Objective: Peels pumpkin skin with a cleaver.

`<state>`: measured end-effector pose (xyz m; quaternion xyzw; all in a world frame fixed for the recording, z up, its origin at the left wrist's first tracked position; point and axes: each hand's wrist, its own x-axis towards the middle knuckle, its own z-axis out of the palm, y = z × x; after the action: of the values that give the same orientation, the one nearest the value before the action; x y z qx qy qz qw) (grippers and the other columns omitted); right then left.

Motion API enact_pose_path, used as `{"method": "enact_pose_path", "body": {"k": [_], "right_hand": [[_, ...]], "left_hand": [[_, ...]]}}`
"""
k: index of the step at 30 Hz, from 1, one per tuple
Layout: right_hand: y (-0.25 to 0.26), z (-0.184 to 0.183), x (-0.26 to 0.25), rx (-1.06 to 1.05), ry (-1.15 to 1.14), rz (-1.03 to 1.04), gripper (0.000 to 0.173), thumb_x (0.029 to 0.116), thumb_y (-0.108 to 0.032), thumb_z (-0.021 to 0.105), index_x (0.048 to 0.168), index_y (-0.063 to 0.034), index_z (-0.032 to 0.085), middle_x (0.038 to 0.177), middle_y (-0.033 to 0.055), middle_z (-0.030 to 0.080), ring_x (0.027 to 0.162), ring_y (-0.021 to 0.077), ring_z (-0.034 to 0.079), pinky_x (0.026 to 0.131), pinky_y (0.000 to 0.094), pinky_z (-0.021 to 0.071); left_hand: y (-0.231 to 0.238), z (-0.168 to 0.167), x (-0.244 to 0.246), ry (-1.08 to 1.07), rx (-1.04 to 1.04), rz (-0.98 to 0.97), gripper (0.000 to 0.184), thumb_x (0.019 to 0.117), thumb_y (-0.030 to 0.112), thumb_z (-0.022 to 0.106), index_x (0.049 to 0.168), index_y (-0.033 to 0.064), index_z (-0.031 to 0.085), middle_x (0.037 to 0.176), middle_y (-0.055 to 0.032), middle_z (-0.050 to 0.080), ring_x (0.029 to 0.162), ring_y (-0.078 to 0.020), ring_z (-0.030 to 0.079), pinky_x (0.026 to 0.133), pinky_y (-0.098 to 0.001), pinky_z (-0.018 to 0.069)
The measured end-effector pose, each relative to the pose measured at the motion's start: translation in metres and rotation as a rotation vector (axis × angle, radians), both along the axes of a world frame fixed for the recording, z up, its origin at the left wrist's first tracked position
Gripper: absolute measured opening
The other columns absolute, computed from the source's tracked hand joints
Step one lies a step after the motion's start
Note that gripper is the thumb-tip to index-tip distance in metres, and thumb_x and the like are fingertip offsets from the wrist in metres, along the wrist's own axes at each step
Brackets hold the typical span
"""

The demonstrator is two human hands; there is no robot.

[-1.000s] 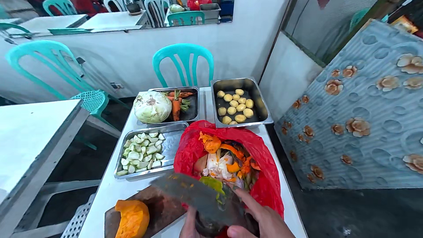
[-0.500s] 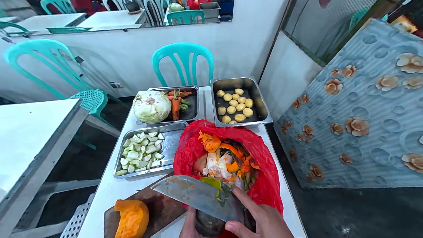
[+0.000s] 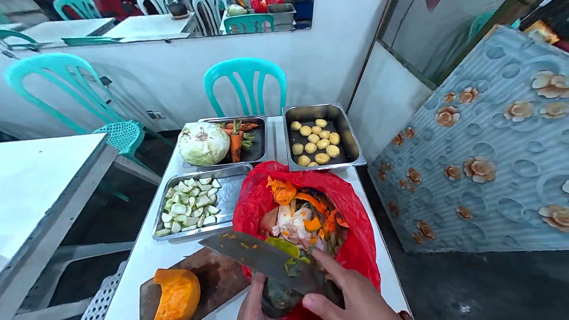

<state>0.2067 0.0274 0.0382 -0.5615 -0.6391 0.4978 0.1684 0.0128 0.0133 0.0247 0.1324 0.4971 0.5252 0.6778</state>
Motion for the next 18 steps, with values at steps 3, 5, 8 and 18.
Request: {"method": "enact_pose_path", "body": {"k": [3, 5, 8, 18], "right_hand": [[0.0, -0.001, -0.003, 0.001, 0.001, -0.005, 0.082, 0.0942, -0.069, 0.056, 0.155, -0.0149, 0.044, 0.114, 0.0153, 0.074, 0.099, 0.0308, 0.073, 0.086, 0.0592, 0.057], [-0.001, -0.004, -0.002, 0.021, 0.009, -0.004, 0.08, 0.0948, -0.067, 0.056, 0.155, -0.0155, 0.046, 0.11, 0.0151, 0.075, 0.095, 0.0308, 0.074, 0.083, 0.0594, 0.0573], [-0.002, -0.008, 0.001, 0.034, -0.007, -0.008, 0.077, 0.0952, -0.068, 0.055, 0.156, -0.0204, 0.047, 0.102, 0.0129, 0.076, 0.087, 0.0292, 0.073, 0.078, 0.0584, 0.0574], [0.009, -0.023, 0.028, -0.105, 0.163, -0.136, 0.065, 0.1022, -0.052, 0.056, 0.158, -0.0232, 0.042, 0.129, 0.0019, 0.067, 0.081, 0.0081, 0.064, 0.074, 0.035, 0.0559]], "left_hand": [[0.0, 0.0, 0.001, -0.023, 0.007, -0.002, 0.043, 0.1133, 0.032, 0.024, 0.132, 0.005, 0.052, 0.114, -0.0075, 0.069, 0.108, -0.0159, 0.067, 0.1, -0.0401, 0.0549], [0.0, 0.0, 0.0, -0.019, 0.012, 0.001, 0.043, 0.1132, 0.031, 0.023, 0.132, 0.0048, 0.052, 0.115, -0.0079, 0.069, 0.108, -0.0162, 0.068, 0.099, -0.0406, 0.0553], [0.001, 0.0, 0.0, -0.01, -0.003, -0.011, 0.043, 0.1132, 0.031, 0.025, 0.136, 0.0039, 0.049, 0.118, -0.0086, 0.068, 0.11, -0.0162, 0.067, 0.101, -0.0397, 0.0542], [0.008, 0.005, -0.007, -0.074, -0.044, -0.071, 0.053, 0.1118, 0.045, 0.023, 0.145, 0.0095, 0.044, 0.128, -0.0114, 0.065, 0.117, -0.0225, 0.065, 0.102, -0.0477, 0.0537]]}}
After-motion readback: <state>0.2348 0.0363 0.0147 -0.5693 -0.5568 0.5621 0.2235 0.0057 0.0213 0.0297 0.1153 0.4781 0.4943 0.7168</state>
